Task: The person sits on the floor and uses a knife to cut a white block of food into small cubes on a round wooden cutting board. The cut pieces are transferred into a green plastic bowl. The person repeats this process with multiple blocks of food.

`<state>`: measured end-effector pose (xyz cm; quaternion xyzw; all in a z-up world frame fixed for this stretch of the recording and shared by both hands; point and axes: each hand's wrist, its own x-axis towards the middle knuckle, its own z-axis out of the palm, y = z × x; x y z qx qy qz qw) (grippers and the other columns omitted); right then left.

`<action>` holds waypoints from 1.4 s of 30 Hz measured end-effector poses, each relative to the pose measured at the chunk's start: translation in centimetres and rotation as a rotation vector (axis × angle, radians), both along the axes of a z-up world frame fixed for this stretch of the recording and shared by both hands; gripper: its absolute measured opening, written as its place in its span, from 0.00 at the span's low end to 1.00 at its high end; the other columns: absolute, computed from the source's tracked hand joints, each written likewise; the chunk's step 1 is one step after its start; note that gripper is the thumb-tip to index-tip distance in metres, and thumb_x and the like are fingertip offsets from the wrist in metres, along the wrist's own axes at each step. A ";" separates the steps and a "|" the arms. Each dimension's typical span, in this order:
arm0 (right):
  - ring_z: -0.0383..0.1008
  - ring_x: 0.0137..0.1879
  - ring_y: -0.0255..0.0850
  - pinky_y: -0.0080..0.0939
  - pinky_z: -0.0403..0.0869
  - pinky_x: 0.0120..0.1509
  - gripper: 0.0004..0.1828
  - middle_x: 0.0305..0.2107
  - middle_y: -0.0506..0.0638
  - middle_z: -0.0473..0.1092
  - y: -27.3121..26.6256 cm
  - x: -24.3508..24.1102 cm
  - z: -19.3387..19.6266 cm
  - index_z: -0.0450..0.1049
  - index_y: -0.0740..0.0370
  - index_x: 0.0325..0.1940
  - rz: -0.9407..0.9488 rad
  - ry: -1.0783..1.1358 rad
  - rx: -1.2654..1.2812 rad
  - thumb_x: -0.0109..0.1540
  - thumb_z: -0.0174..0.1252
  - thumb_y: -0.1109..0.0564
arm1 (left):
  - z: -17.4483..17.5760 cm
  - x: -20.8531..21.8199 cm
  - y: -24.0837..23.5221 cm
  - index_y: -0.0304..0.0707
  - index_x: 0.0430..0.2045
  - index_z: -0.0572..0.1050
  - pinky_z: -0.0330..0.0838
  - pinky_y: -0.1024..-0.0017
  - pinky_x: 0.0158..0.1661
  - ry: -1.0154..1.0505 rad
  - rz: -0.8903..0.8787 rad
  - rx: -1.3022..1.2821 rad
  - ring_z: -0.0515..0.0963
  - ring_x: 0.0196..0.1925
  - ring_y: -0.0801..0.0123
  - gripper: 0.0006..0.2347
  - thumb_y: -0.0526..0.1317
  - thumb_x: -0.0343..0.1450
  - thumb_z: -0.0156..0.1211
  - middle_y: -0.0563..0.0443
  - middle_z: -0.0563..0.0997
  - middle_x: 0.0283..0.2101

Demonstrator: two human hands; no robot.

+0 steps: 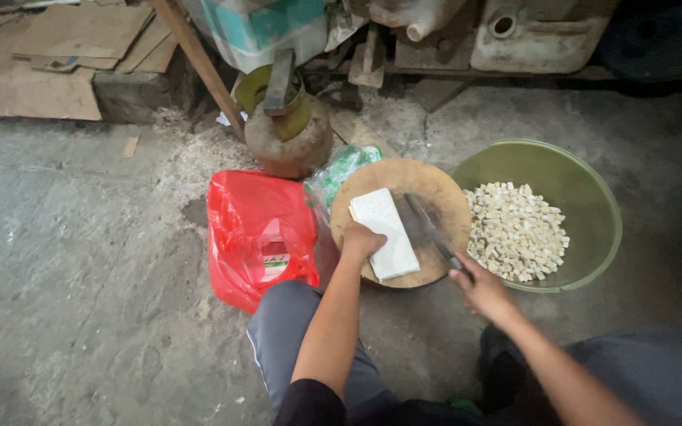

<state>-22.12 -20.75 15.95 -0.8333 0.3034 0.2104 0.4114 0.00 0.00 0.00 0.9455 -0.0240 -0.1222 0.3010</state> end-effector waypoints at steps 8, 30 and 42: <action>0.77 0.56 0.57 0.52 0.74 0.59 0.32 0.52 0.59 0.76 -0.6 0.4 -5.1 0.63 0.40 0.72 0.194 -0.442 -0.260 0.64 0.55 0.35 | 2.8 -0.1 -1.7 0.28 0.26 0.82 0.81 0.64 0.33 0.164 -0.059 -0.199 0.87 0.29 0.58 0.16 0.46 0.55 0.65 0.36 0.86 0.28; 0.83 0.48 0.58 0.55 0.79 0.56 0.32 0.41 0.63 0.79 0.9 -0.6 -0.7 0.53 0.37 0.79 0.206 -0.074 -0.295 0.70 0.44 0.39 | 7.4 -2.2 -3.2 0.28 0.72 0.45 0.48 0.52 0.68 -0.093 -0.276 0.029 0.45 0.76 0.42 0.65 0.56 0.45 0.85 0.27 0.43 0.75; 0.79 0.43 0.64 0.62 0.77 0.49 0.32 0.36 0.65 0.76 2.8 1.2 -1.7 0.56 0.46 0.74 0.231 -0.303 -0.487 0.68 0.45 0.37 | 14.1 -2.3 -5.1 0.38 0.74 0.33 0.29 0.14 0.62 0.136 -0.462 0.450 0.32 0.81 0.56 0.70 0.62 0.44 0.83 0.47 0.29 0.80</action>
